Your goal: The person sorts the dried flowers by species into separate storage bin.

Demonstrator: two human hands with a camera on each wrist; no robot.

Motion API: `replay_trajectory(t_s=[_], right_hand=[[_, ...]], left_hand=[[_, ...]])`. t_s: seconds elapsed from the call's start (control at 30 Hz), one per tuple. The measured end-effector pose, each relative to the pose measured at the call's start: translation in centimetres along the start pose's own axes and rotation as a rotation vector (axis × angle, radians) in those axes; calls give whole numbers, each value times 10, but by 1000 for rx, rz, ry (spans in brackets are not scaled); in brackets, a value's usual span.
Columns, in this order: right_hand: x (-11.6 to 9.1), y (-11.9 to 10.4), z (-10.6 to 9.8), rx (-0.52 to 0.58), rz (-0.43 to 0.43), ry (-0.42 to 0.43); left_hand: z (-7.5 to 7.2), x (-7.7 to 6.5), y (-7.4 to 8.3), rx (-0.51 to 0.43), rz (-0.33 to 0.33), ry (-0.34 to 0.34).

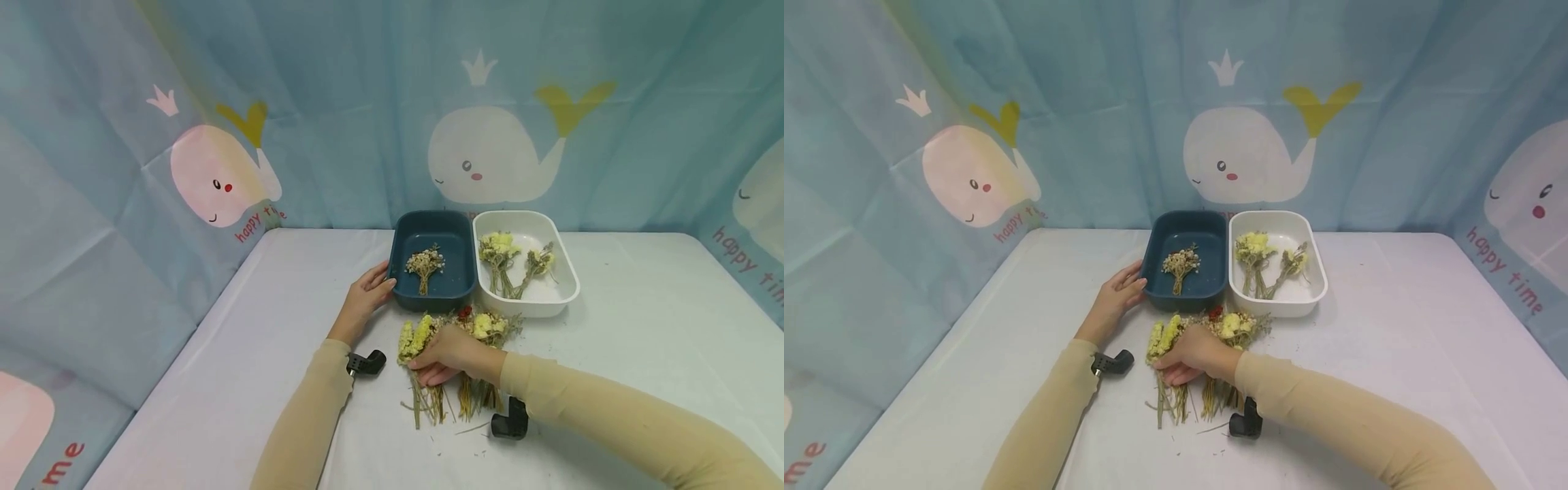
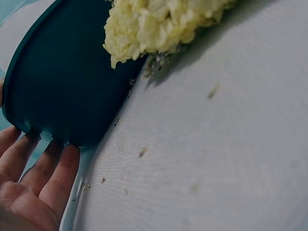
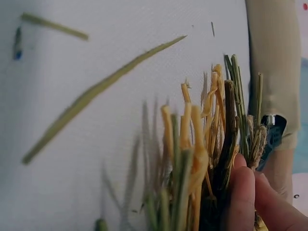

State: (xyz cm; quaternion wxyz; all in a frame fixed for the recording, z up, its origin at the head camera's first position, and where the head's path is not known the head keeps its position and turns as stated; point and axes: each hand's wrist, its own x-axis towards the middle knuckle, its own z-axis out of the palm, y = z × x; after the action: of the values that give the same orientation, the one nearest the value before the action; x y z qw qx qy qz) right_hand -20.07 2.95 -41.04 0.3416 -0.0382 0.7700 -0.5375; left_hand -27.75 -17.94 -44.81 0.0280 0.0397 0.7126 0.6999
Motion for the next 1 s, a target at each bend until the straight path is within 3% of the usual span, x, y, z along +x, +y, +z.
replay_trajectory(t_s=[0.67,1.0], right_hand=[[-7,4,1,81,-8,-23],[-23,5,-4,81,-91,-53]], left_hand=[[0,-2,1,-11,-5,-15],[0,-1,-1,12,12,-10]])
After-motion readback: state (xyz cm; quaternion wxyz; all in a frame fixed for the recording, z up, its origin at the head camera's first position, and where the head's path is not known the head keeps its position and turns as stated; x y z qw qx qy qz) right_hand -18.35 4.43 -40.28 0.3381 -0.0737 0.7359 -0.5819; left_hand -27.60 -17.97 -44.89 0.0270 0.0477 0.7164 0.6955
